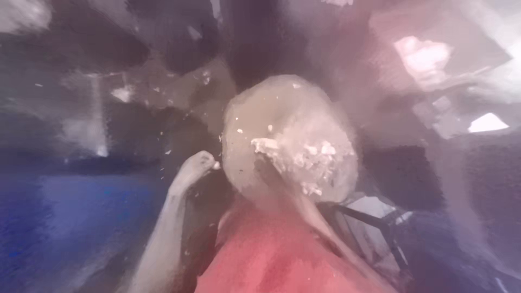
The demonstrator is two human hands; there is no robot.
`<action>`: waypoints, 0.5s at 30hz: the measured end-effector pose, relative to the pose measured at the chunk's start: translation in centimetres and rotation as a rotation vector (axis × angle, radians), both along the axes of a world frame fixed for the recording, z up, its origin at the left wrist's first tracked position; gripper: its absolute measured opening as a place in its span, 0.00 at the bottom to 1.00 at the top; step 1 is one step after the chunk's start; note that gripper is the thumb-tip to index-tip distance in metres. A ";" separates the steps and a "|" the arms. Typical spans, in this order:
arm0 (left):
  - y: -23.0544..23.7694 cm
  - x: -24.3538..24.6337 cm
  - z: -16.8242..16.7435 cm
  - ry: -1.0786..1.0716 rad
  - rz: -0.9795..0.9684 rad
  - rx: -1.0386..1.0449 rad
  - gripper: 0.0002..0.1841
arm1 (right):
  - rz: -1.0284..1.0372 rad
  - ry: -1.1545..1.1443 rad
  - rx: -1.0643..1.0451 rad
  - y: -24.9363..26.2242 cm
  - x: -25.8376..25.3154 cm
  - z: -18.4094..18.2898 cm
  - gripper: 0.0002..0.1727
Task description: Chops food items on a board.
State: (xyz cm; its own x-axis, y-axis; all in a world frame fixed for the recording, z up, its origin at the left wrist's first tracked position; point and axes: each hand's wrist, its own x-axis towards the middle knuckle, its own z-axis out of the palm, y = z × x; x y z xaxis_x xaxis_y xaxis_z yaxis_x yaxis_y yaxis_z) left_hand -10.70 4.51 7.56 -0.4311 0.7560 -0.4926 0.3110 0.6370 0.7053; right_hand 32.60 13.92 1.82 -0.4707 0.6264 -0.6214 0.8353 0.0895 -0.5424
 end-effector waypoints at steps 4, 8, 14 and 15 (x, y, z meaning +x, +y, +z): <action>11.8 6.7 4.7 -0.243 -0.308 0.303 0.32 | 0.276 -0.089 0.102 1.2 0.5 -0.4 0.26; 17.9 11.5 0.4 0.188 -0.588 0.162 0.26 | 0.409 -0.162 0.077 2.0 0.6 -0.3 0.25; 18.8 13.1 -5.0 0.529 -0.852 -0.124 0.27 | 0.356 -0.081 -0.015 2.6 1.3 -1.3 0.30; 18.5 13.2 -4.7 0.554 -0.872 -0.132 0.27 | 0.351 -0.085 -0.081 3.1 1.1 -0.8 0.30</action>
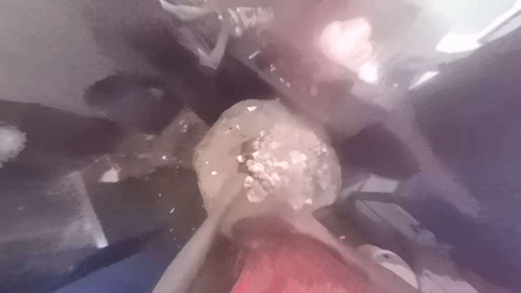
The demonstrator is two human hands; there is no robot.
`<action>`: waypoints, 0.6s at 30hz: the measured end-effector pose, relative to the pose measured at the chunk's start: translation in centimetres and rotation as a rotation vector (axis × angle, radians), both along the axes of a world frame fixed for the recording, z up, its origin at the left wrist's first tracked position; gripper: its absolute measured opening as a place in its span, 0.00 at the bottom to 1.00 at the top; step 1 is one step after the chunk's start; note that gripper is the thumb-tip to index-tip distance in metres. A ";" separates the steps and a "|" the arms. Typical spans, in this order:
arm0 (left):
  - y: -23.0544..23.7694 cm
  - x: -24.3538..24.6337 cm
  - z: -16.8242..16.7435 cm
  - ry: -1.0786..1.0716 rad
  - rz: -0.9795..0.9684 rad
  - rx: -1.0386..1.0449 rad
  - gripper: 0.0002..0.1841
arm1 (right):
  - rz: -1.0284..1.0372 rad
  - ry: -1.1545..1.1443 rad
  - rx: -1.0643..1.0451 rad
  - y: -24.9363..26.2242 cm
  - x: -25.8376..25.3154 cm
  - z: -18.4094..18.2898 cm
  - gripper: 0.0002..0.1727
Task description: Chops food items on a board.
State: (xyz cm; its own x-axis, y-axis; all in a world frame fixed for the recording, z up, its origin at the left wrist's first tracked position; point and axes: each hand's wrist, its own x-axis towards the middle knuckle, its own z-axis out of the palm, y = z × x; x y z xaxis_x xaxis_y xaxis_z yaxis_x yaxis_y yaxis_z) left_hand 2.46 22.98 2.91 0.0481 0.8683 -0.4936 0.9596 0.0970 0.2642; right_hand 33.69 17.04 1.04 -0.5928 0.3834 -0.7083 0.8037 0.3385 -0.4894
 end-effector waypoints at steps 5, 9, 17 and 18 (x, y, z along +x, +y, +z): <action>-2.0 -2.3 2.4 -0.450 0.379 0.090 0.29 | 0.089 0.188 -0.067 2.6 -0.6 0.6 0.31; -8.6 -2.7 7.0 -1.353 0.928 0.293 0.46 | -0.114 0.176 -0.226 3.6 -1.3 0.1 0.30; -21.4 -0.2 -3.0 -1.012 1.603 0.138 0.23 | -0.204 0.373 -0.013 3.2 -8.7 8.0 0.27; -22.4 0.2 -3.8 -1.008 1.650 0.099 0.24 | -0.191 0.460 -0.013 2.8 -9.5 9.5 0.27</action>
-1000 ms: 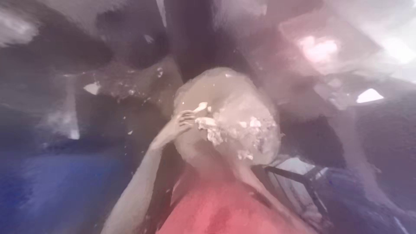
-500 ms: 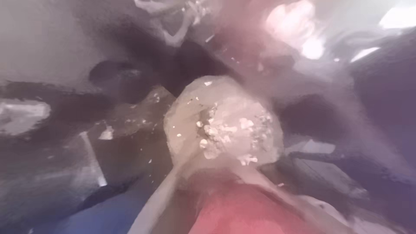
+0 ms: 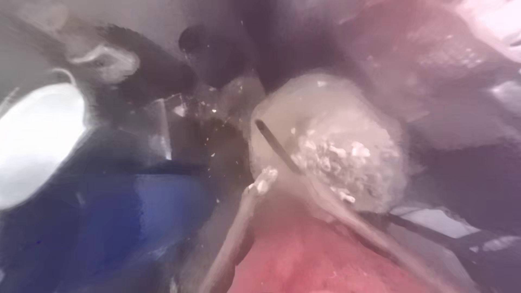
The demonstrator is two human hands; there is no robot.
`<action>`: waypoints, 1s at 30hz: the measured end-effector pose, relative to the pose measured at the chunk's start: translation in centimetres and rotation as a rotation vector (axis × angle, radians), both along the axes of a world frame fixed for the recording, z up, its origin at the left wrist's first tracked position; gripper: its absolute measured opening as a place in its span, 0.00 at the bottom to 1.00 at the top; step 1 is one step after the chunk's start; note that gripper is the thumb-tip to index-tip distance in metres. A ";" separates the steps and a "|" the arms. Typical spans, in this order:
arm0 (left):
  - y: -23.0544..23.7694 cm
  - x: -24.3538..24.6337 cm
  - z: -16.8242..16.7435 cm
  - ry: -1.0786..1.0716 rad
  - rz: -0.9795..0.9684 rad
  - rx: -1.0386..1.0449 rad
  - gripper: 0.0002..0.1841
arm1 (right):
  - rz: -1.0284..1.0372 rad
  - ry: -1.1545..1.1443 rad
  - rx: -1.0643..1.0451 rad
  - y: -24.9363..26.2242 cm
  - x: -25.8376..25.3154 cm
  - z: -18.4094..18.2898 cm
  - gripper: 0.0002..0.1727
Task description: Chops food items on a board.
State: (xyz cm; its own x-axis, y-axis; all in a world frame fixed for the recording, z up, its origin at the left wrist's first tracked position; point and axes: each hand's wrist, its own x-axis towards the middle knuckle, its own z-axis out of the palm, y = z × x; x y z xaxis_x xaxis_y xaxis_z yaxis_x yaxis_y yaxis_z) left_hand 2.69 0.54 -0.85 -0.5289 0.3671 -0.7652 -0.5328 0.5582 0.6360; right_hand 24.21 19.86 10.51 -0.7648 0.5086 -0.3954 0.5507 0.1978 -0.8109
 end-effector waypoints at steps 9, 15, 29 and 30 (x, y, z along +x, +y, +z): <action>-1.6 0.3 -1.0 -0.044 0.070 0.086 0.22 | 0.134 -0.267 -0.153 -5.2 -3.3 -7.3 0.30; -4.0 -0.4 -2.2 -0.206 0.209 0.145 0.25 | 0.128 -0.295 0.055 -6.6 -1.6 -4.3 0.30; 7.4 -1.9 2.2 0.739 -0.927 -0.344 0.41 | -0.350 -0.204 -0.186 -5.6 8.5 -8.8 0.28; 7.1 -1.5 2.3 0.723 -0.944 -0.356 0.42 | -0.324 -0.208 -0.183 -6.3 8.3 -8.0 0.29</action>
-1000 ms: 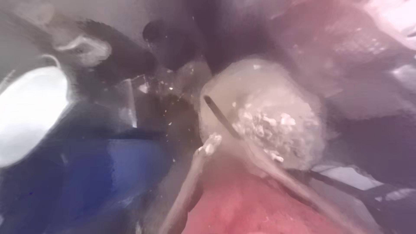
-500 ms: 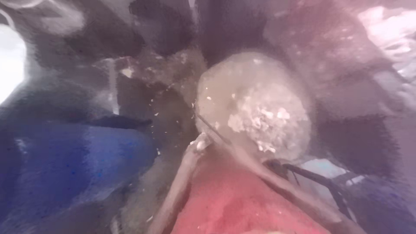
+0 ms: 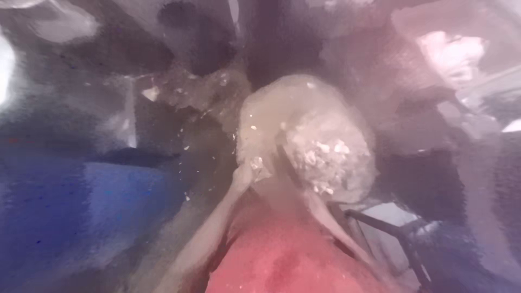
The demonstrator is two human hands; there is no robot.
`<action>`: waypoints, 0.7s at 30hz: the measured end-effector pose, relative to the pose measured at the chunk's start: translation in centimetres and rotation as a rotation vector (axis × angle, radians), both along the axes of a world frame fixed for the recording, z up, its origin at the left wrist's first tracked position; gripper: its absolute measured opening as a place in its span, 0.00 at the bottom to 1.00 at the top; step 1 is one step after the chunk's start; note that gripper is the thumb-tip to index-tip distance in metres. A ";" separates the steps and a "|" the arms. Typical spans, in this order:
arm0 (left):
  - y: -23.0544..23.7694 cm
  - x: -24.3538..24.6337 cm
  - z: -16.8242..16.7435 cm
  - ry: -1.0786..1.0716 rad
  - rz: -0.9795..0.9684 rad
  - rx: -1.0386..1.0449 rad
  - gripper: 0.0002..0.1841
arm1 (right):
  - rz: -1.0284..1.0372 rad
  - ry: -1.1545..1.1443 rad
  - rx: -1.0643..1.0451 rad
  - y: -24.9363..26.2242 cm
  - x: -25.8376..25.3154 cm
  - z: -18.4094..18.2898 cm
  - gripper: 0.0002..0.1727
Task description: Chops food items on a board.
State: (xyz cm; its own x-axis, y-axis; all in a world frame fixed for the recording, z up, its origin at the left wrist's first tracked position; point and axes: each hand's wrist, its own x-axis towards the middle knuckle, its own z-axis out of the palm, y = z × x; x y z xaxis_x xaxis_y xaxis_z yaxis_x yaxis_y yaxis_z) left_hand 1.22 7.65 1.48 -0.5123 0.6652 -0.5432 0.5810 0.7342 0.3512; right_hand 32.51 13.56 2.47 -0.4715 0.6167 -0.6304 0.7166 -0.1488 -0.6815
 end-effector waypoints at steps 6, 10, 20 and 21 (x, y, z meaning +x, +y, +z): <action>-0.1 1.5 -1.1 -0.121 0.227 0.037 0.35 | 0.024 0.207 -0.278 -0.9 -5.3 1.8 0.27; -1.0 1.2 -4.0 -0.519 0.535 0.384 0.32 | 0.042 0.208 -0.270 -0.7 -9.8 0.7 0.29; -1.4 1.7 -4.4 -0.584 0.713 0.542 0.25 | 0.304 0.133 -0.278 -1.0 0.2 -1.8 0.26; -1.6 1.5 -4.0 -0.626 0.749 0.573 0.23 | 0.298 0.086 -0.305 -0.5 1.6 -1.5 0.27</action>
